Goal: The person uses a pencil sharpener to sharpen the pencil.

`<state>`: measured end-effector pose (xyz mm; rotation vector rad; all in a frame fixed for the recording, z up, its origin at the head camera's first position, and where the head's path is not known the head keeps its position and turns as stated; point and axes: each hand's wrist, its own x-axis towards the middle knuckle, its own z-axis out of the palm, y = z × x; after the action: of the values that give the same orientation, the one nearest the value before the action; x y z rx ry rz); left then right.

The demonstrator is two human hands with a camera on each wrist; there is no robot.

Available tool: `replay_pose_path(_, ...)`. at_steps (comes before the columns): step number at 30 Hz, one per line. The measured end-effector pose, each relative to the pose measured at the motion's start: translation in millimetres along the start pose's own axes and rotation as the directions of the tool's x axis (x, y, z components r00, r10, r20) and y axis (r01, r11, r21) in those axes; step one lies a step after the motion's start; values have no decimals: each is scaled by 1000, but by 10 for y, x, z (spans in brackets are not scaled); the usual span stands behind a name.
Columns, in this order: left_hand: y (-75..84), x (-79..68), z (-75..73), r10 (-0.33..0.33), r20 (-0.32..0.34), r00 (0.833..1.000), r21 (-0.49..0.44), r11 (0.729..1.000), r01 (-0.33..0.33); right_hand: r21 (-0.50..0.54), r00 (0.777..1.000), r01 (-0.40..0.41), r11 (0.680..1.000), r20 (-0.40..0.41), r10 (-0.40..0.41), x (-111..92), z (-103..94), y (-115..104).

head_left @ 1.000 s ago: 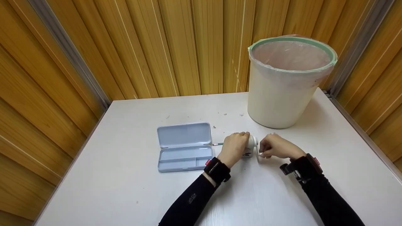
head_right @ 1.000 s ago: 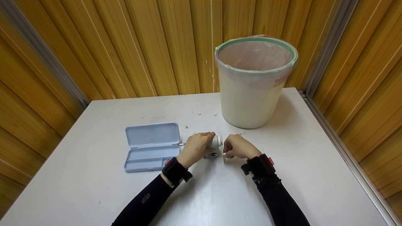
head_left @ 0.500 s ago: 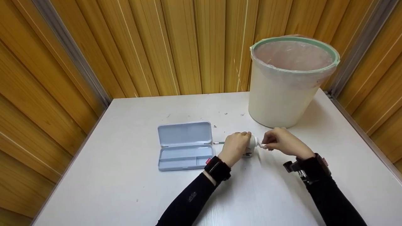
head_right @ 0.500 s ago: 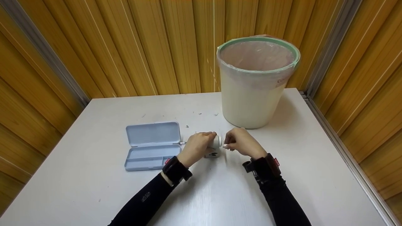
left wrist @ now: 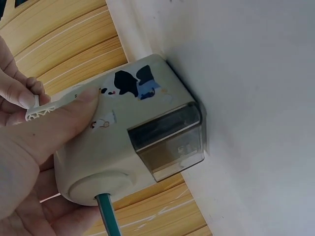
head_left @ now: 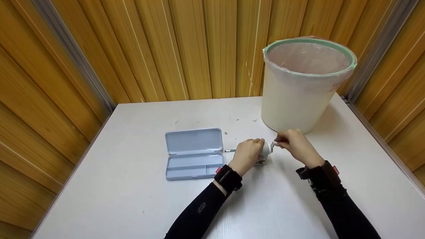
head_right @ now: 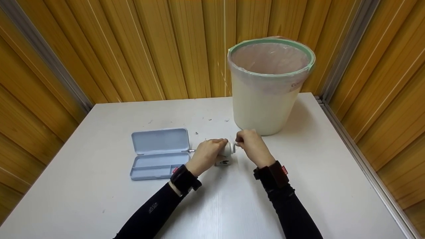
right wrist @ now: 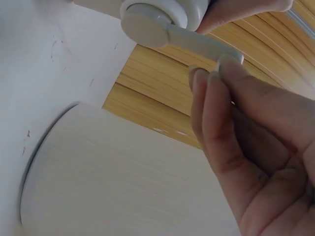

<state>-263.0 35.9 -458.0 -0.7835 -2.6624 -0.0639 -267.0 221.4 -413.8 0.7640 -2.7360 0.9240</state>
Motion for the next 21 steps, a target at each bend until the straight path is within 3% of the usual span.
replay_pose_path(5,20,-3,5,-8,0,1000,8,1000,8,-57,995,16,998,-97,-21,-13,81,24)
replay_pose_path(16,-11,-8,27,-5,1,1000,-31,999,5,-43,966,22,999,-256,-32,100,323,190)
replay_pose_path(21,-21,-2,38,6,-8,1000,-34,999,-7,-49,964,10,999,-265,-22,169,402,265)
